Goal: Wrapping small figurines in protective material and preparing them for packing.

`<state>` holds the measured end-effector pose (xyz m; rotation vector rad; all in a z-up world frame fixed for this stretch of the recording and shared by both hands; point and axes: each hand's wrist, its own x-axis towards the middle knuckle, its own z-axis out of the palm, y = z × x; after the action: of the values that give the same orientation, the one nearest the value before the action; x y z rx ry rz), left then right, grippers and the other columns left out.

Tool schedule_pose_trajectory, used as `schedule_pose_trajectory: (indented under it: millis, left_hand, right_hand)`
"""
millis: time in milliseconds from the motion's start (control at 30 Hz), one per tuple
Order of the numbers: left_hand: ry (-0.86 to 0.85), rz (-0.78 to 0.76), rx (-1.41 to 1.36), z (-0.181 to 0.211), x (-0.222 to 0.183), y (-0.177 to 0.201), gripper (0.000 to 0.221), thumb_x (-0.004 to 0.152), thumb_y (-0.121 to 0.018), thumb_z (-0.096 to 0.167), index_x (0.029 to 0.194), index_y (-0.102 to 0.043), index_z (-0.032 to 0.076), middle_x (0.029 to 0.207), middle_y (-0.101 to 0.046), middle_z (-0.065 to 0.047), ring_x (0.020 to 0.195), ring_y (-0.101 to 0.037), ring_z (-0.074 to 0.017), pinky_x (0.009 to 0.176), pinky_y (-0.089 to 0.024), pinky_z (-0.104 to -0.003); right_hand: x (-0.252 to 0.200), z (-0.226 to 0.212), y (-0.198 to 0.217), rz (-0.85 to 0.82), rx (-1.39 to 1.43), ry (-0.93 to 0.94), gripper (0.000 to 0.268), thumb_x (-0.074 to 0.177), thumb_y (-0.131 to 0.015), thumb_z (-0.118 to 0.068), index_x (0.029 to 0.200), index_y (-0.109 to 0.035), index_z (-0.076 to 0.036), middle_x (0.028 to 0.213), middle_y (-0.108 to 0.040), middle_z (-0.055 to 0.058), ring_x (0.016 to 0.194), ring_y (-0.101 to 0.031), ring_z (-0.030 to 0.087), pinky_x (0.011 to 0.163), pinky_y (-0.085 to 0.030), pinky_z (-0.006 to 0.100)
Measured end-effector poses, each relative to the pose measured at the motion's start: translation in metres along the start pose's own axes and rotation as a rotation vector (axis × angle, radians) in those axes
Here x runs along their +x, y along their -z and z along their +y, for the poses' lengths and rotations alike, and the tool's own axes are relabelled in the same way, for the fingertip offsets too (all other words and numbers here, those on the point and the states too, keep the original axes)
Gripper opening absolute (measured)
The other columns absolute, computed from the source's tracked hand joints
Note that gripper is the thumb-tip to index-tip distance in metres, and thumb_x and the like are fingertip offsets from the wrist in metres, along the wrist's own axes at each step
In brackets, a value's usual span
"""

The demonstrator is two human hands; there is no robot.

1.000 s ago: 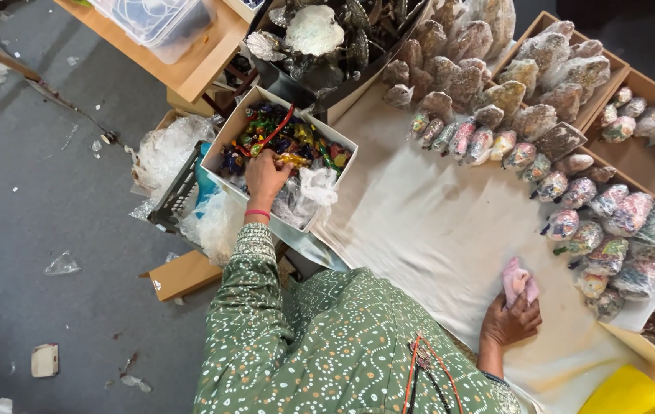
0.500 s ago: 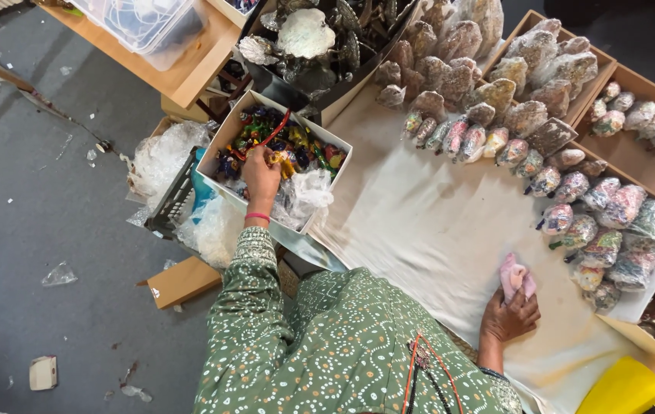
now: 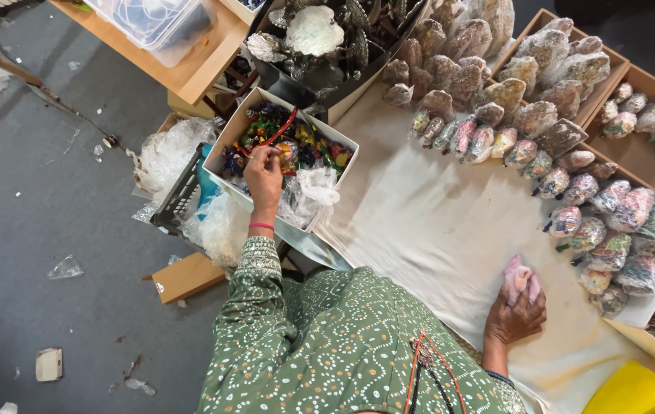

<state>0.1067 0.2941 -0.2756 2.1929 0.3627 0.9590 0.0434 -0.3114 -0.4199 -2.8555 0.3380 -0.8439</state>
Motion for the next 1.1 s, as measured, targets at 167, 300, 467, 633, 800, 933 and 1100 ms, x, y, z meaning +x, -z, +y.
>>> schedule_pose_trajectory:
  millis: [167, 300, 467, 633, 800, 933, 1100]
  left_hand:
    - [0.115, 0.097, -0.108, 0.052, 0.009, 0.020, 0.011, 0.096, -0.068, -0.003, 0.104, -0.067, 0.004, 0.110, -0.070, -0.008, 0.097, -0.072, -0.0184, 0.080, -0.061, -0.031]
    - [0.267, -0.046, -0.464, 0.106, 0.004, -0.002, 0.036, 0.095, -0.065, -0.003, 0.129, -0.060, 0.008, 0.116, -0.063, -0.003, 0.093, -0.071, -0.0144, 0.072, -0.063, -0.026]
    - [0.185, -0.336, -0.807, 0.131, -0.074, -0.127, 0.019, 0.099, -0.066, -0.006, 0.113, -0.062, 0.006, 0.114, -0.060, -0.005, 0.090, -0.070, -0.0142, 0.075, -0.061, -0.026]
    - [0.276, -0.563, -0.856, 0.179, -0.143, -0.204, 0.011, 0.094, -0.067, -0.008, 0.097, -0.066, 0.002, 0.109, -0.061, -0.005, 0.088, -0.071, -0.0150, 0.072, -0.064, -0.026]
    - [0.229, -0.765, -0.787, 0.191, -0.187, -0.239, 0.012, 0.089, -0.067, -0.010, 0.094, -0.070, 0.001, 0.106, -0.063, -0.008, 0.094, -0.074, -0.0188, 0.081, -0.066, -0.030]
    - [0.190, -0.817, -0.751, 0.174, -0.214, -0.251, 0.018, 0.087, -0.064, -0.012, 0.093, -0.072, 0.002, 0.106, -0.065, -0.008, 0.099, -0.074, -0.0199, 0.084, -0.066, -0.031]
    - [0.359, -0.858, -0.729, 0.167, -0.221, -0.249, 0.033, 0.085, -0.070, -0.006, 0.115, -0.066, 0.007, 0.107, -0.066, -0.009, 0.095, -0.075, -0.0179, 0.081, -0.063, -0.030]
  right_hand:
    - [-0.001, 0.003, -0.005, -0.002, -0.008, 0.063, 0.039, 0.110, -0.064, -0.045, 0.133, -0.072, -0.015, 0.145, -0.060, 0.007, 0.133, -0.053, 0.034, 0.105, -0.044, 0.053]
    - [0.005, 0.001, -0.005, -0.043, 0.010, 0.030, 0.036, 0.109, -0.068, -0.041, 0.135, -0.073, -0.016, 0.136, -0.067, 0.005, 0.123, -0.056, 0.033, 0.098, -0.045, 0.051]
    - [0.014, 0.010, -0.023, -0.057, 0.005, 0.014, 0.033, 0.107, -0.070, -0.035, 0.130, -0.071, -0.012, 0.129, -0.067, 0.007, 0.117, -0.057, 0.033, 0.100, -0.047, 0.047]
    - [0.020, 0.006, -0.009, -0.072, -0.045, 0.049, 0.028, 0.106, -0.070, -0.031, 0.129, -0.071, -0.015, 0.125, -0.066, 0.007, 0.114, -0.061, 0.030, 0.101, -0.048, 0.045]
    - [0.028, 0.002, -0.003, -0.133, 0.024, 0.011, 0.023, 0.101, -0.072, -0.027, 0.122, -0.074, -0.020, 0.119, -0.065, 0.009, 0.106, -0.061, 0.032, 0.089, -0.053, 0.043]
    - [0.034, 0.005, 0.004, -0.192, 0.082, -0.013, 0.026, 0.097, -0.072, -0.022, 0.123, -0.074, -0.018, 0.119, -0.064, 0.010, 0.107, -0.061, 0.033, 0.087, -0.054, 0.044]
    - [0.035, 0.011, -0.005, -0.238, 0.183, -0.097, 0.029, 0.091, -0.073, -0.016, 0.120, -0.075, -0.017, 0.117, -0.063, 0.011, 0.106, -0.061, 0.034, 0.087, -0.053, 0.045]
